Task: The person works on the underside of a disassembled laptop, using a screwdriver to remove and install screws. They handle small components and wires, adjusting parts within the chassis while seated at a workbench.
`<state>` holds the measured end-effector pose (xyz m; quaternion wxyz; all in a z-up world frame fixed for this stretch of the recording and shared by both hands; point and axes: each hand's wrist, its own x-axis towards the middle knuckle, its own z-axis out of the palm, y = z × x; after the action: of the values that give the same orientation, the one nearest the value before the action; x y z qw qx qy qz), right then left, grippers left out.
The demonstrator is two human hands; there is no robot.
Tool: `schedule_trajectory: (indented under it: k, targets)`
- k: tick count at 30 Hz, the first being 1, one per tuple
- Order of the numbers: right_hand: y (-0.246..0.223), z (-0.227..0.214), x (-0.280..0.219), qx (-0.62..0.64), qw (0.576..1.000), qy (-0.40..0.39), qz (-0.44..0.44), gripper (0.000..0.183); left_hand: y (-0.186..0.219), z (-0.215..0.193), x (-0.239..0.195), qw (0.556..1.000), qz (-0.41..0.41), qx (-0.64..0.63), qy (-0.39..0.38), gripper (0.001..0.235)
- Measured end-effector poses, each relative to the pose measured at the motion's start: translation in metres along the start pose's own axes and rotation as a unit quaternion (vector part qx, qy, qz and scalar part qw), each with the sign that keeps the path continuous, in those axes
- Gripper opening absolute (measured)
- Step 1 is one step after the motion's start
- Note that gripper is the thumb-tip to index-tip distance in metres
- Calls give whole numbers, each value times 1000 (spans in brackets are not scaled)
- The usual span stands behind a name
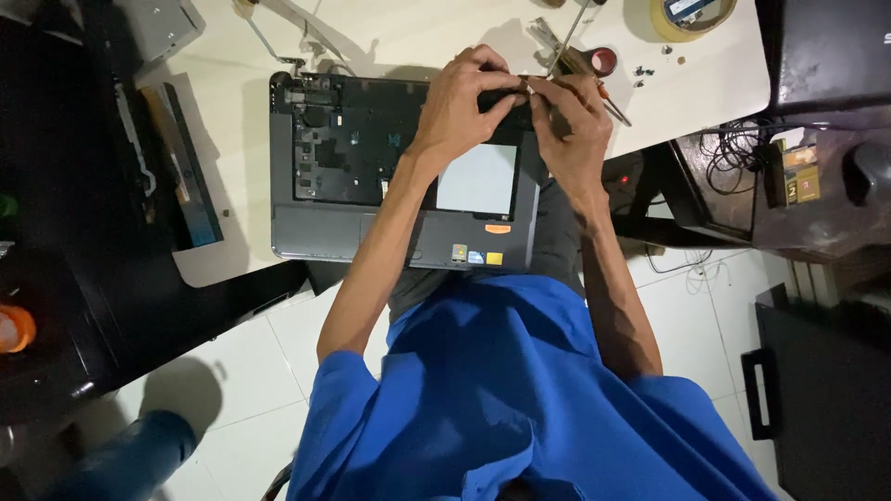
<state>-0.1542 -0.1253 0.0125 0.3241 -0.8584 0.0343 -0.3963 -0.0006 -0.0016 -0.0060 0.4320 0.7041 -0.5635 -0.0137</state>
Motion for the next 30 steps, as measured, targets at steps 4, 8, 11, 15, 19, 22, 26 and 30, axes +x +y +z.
schedule_trajectory:
  k: [4,8,11,15,19,22,26,30]
  targets:
    - [-1,-3,0,-12,999,9,44,14,4,-6,0,1000,10,-30,-3,18]
    - [-1,-6,0,-10,998,-4,63,11,9,-12,0,996,-6,-88,4,11]
    - [-3,-7,1,1,997,-9,76,10,10,-13,1,996,-4,-93,5,8]
    - [-3,-9,1,5,996,-19,89,10,8,-11,0,998,13,-64,5,13]
    - [-1,-8,0,9,996,-23,86,10,7,-8,0,998,19,-56,6,14]
    - [0,-7,0,20,996,-22,79,14,4,-5,-1,999,22,-33,8,14]
    - [-2,-7,1,1,999,-19,45,15,5,-4,0,999,17,-25,12,9]
    - [-8,-8,5,0,999,-20,48,14,9,-7,1,999,19,-23,13,5]
